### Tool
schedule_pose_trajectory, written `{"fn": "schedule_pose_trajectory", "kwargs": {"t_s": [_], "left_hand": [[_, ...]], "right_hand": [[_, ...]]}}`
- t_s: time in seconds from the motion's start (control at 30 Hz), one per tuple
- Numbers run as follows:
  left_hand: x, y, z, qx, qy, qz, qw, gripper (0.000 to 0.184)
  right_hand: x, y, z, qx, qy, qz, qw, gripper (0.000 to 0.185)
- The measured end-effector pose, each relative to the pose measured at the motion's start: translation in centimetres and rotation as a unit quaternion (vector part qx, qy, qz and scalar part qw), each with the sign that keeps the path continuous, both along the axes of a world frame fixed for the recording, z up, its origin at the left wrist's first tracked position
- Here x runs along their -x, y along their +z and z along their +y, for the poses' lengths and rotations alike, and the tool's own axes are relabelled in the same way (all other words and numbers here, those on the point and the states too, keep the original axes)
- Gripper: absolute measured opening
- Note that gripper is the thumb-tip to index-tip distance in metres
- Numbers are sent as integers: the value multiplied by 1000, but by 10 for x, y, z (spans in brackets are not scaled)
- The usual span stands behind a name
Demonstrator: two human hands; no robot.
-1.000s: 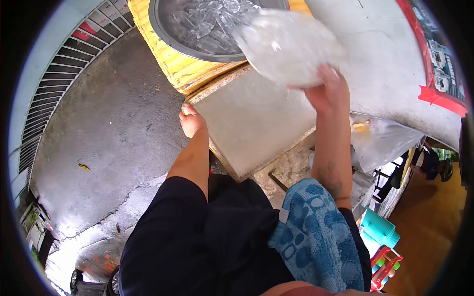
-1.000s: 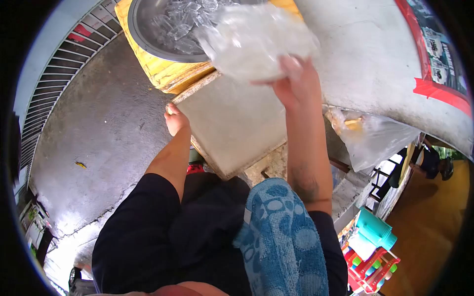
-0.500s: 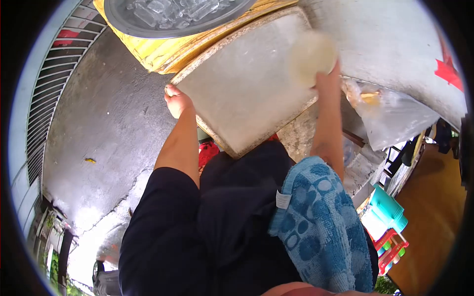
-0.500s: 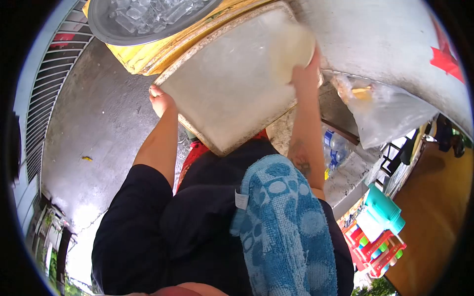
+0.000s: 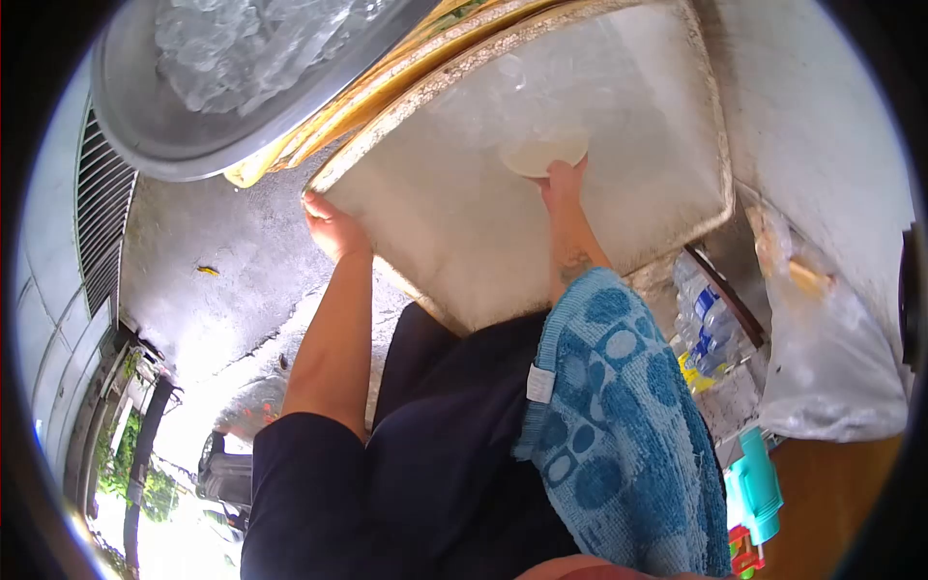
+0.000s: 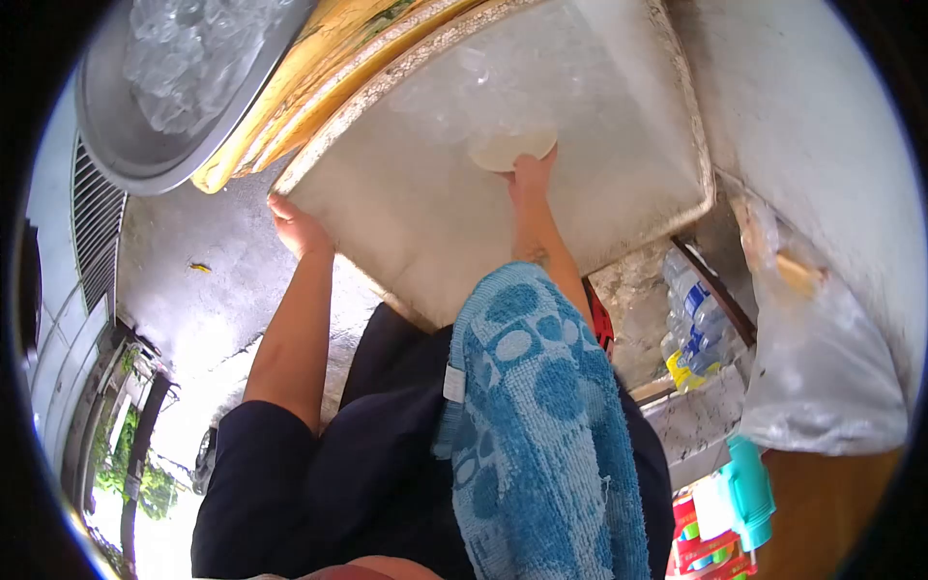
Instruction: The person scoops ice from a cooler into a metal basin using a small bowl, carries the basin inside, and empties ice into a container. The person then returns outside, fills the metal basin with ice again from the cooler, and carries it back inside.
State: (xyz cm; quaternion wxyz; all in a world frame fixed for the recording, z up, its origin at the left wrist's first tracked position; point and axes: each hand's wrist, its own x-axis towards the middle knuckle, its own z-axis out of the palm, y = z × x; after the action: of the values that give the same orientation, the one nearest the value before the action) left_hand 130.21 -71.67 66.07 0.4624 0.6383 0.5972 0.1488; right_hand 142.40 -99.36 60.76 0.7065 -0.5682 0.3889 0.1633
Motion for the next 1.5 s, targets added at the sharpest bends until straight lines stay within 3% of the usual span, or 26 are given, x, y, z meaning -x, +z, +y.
{"fn": "schedule_pose_trajectory", "kwargs": {"t_s": [0.03,0.13,0.2,0.27,0.43,0.57,0.67,0.73,1.03,1.27,1.37,1.43,1.5], "left_hand": [[-3,0,2,35,1,-19,999,61],[7,-14,4,-43,-3,12,999,62],[0,-19,7,-74,-6,12,997,62],[4,-15,7,-26,1,-2,1000,61],[6,-14,6,-40,-4,14,999,60],[3,-11,7,-38,6,5,999,59],[5,-12,7,-45,7,17,999,59],[3,-9,9,-50,-6,17,999,59],[-1,-2,6,-47,-14,20,999,64],[-5,12,4,-8,-30,66,997,70],[-7,18,4,17,-20,119,993,72],[-7,20,4,33,-21,125,991,73],[-9,20,5,43,-15,127,991,74]], "right_hand": [[-11,-19,2,-6,-32,-28,999,79],[-16,-48,-7,-118,-30,-45,992,84],[-12,-44,-3,-119,-22,-53,991,85],[-14,-43,-7,-112,-14,-57,992,85],[-44,-99,17,-182,26,-72,980,77],[-47,-90,13,-251,32,-98,962,75],[-44,-86,8,-277,78,-69,955,72],[-48,-80,8,-321,133,-110,931,66],[-29,1,2,-297,95,-67,948,59],[12,70,-28,-228,118,-143,956,40],[20,111,-49,-248,191,-160,936,37],[28,160,-43,-412,160,-207,873,34],[18,202,-37,-387,166,-199,885,30]]}}
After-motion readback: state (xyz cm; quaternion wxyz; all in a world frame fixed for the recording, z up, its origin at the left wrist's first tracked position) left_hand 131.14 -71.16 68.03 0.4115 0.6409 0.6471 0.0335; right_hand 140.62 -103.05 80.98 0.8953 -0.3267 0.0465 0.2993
